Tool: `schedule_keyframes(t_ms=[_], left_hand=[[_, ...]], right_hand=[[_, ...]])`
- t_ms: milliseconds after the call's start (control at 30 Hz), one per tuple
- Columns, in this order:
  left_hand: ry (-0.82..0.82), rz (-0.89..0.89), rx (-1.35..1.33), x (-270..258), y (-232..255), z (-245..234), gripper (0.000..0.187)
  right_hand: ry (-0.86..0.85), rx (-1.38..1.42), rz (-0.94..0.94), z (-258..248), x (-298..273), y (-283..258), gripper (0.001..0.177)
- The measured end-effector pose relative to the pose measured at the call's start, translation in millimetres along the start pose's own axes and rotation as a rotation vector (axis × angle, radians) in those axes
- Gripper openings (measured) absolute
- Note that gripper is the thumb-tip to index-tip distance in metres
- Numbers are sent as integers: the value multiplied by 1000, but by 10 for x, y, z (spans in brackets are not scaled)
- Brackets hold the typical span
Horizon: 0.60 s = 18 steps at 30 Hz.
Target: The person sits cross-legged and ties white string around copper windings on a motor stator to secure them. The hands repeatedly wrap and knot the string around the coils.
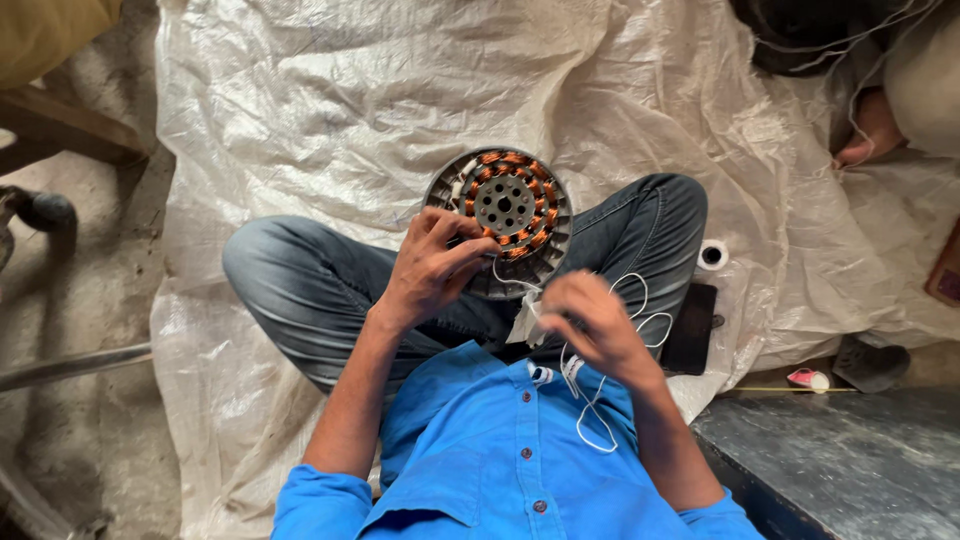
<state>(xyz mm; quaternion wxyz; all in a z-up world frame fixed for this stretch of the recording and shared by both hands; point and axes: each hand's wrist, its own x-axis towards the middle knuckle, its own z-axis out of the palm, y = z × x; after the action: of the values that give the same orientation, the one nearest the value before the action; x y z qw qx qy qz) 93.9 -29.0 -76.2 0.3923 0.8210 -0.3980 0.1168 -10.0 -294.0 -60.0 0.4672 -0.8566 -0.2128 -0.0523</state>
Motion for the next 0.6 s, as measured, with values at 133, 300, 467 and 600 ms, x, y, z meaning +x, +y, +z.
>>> schedule_keyframes(t_ms=[133, 300, 467, 600], left_hand=[[11, -10, -18, 11, 22, 5, 35], [4, -15, -17, -4, 19, 7, 33], [-21, 3, -33, 11, -20, -42, 32], [-16, -3, -52, 12, -14, -63, 31]], right_hand=[[194, -350, 152, 226, 209, -157, 43], [201, -562, 79, 546, 368, -252, 35], [217, -428, 14, 558, 406, -230, 16], [157, -13, 88, 363, 318, -276, 10]])
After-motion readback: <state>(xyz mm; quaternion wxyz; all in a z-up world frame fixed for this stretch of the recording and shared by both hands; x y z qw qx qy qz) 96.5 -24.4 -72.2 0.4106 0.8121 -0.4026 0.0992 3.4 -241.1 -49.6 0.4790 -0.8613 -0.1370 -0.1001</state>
